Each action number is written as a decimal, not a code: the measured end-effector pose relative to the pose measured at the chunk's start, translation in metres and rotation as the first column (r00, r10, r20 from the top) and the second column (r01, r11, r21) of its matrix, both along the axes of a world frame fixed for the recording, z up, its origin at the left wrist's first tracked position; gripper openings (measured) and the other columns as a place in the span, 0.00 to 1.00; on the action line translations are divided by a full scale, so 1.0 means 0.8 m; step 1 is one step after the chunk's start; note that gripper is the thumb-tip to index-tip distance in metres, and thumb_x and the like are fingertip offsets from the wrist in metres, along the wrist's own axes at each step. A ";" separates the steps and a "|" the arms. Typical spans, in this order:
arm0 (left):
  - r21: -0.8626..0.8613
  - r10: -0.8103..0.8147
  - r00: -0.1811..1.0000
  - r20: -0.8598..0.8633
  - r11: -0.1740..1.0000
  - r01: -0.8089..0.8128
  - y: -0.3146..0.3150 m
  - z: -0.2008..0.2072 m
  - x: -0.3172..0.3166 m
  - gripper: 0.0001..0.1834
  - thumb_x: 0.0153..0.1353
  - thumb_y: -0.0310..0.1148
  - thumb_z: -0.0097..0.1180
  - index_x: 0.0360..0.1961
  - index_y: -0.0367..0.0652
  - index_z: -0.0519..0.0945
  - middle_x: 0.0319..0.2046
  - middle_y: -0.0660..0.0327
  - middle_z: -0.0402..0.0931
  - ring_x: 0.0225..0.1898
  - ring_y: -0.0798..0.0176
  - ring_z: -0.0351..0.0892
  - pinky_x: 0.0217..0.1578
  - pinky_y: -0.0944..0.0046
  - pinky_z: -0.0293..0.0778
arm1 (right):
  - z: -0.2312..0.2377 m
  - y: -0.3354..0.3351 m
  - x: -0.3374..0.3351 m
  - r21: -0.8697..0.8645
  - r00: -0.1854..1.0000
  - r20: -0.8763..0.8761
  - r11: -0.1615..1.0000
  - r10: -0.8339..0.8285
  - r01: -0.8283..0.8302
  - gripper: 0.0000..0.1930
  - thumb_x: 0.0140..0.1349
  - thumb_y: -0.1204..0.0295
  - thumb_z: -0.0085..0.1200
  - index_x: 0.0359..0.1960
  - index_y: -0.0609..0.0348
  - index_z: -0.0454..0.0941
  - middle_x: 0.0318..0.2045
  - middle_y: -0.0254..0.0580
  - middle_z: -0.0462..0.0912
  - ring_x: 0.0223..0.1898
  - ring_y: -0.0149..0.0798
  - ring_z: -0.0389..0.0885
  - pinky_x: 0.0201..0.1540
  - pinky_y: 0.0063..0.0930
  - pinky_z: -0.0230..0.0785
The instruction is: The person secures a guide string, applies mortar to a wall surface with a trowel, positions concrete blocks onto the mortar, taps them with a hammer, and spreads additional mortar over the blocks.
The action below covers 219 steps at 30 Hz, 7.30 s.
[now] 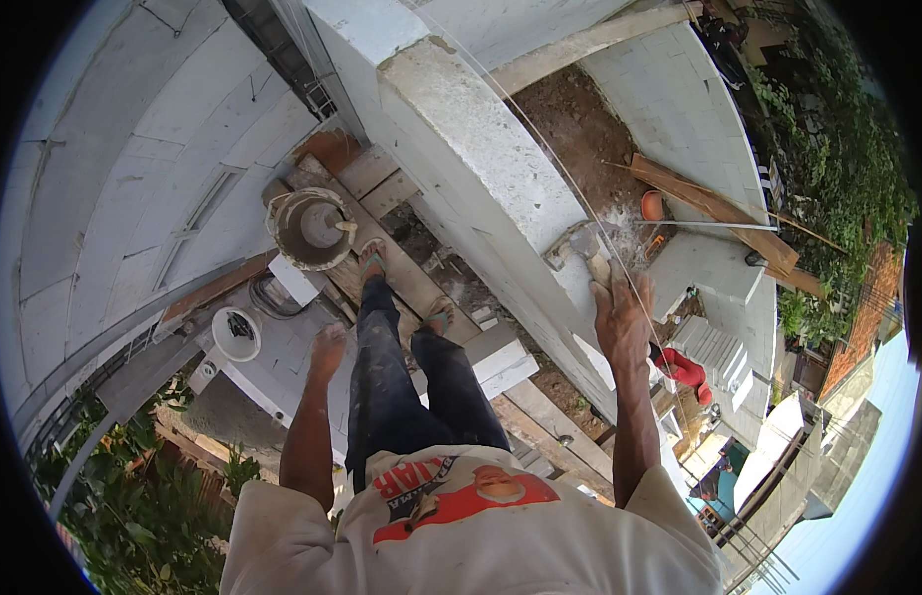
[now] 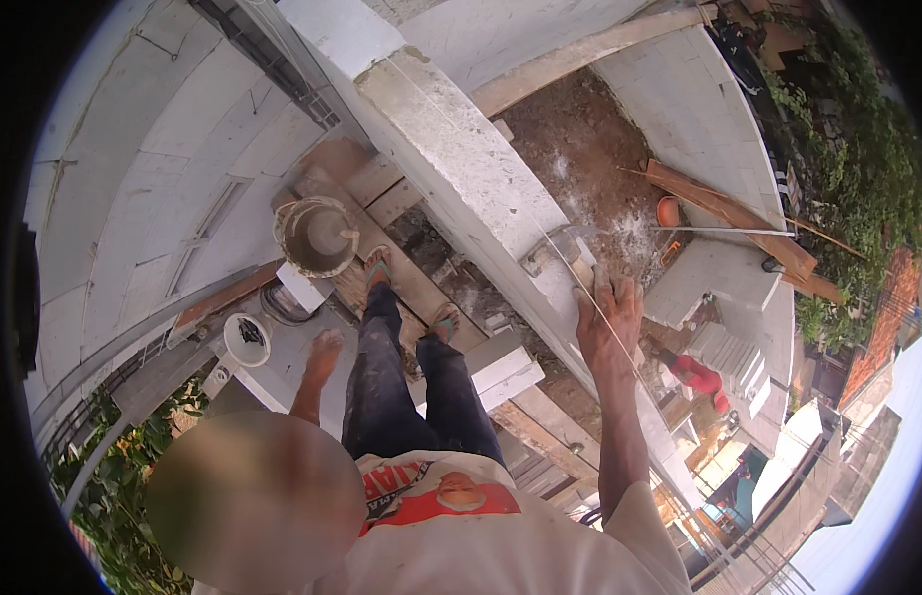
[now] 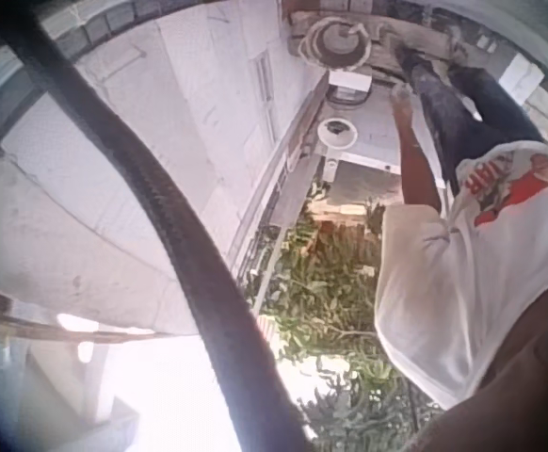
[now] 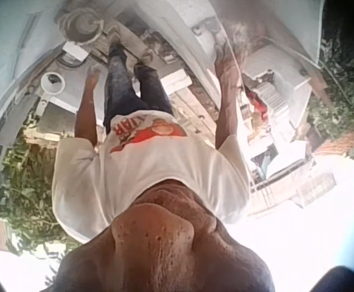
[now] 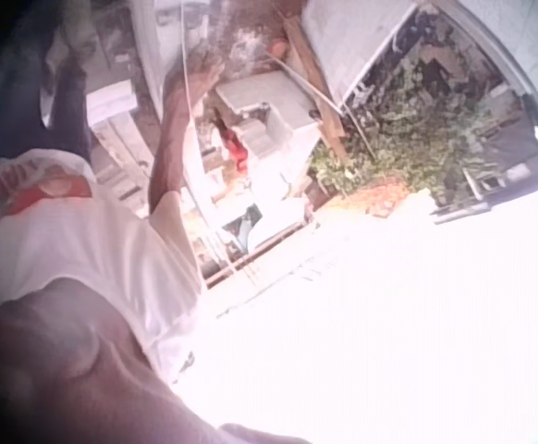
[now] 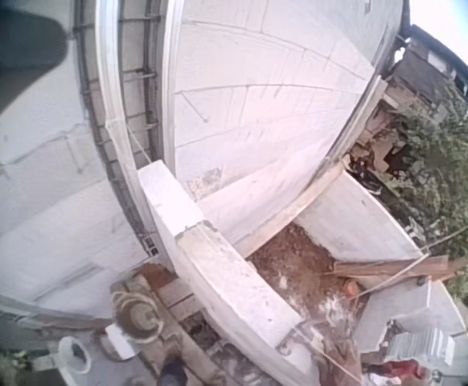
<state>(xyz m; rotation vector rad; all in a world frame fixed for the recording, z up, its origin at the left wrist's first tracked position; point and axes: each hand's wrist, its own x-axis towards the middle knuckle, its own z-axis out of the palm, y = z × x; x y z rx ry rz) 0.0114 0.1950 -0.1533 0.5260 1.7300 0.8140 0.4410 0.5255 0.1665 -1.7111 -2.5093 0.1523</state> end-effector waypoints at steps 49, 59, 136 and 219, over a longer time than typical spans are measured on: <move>0.109 0.676 0.729 -0.101 0.736 -0.668 0.154 0.091 -0.131 0.14 0.44 0.19 0.63 0.27 0.45 0.72 0.25 0.70 0.70 0.23 0.75 0.64 0.25 0.69 0.62 | -0.383 -0.094 -0.460 -0.549 0.553 0.190 0.555 0.811 -0.625 0.14 0.65 0.69 0.53 0.47 0.58 0.87 0.44 0.44 0.88 0.44 0.46 0.89 0.42 0.40 0.83; 0.235 0.599 0.801 0.001 0.778 -0.582 0.189 0.318 -0.056 0.13 0.42 0.24 0.66 0.26 0.44 0.73 0.23 0.70 0.68 0.24 0.74 0.64 0.25 0.68 0.61 | -0.084 -0.093 -0.316 -0.743 0.668 -0.106 0.388 0.736 -0.546 0.15 0.58 0.67 0.60 0.43 0.61 0.87 0.42 0.50 0.88 0.41 0.46 0.89 0.40 0.39 0.82; 0.161 0.433 0.888 0.156 0.876 -0.455 0.376 0.429 -0.228 0.14 0.43 0.18 0.61 0.29 0.42 0.70 0.23 0.64 0.71 0.19 0.72 0.64 0.19 0.66 0.62 | 0.009 0.027 -0.414 -0.912 0.866 -0.392 0.007 -0.311 -0.410 0.11 0.63 0.61 0.62 0.30 0.56 0.82 0.16 0.29 0.74 0.14 0.24 0.67 0.16 0.26 0.56; 0.090 0.474 0.851 0.227 0.859 -0.503 0.335 0.333 -0.223 0.09 0.40 0.19 0.59 0.26 0.36 0.75 0.24 0.58 0.74 0.20 0.61 0.73 0.23 0.58 0.74 | 0.039 -0.035 -0.284 -0.119 0.835 0.256 0.842 -0.487 0.527 0.26 0.66 0.75 0.51 0.64 0.79 0.68 0.49 0.59 0.80 0.44 0.56 0.86 0.38 0.47 0.83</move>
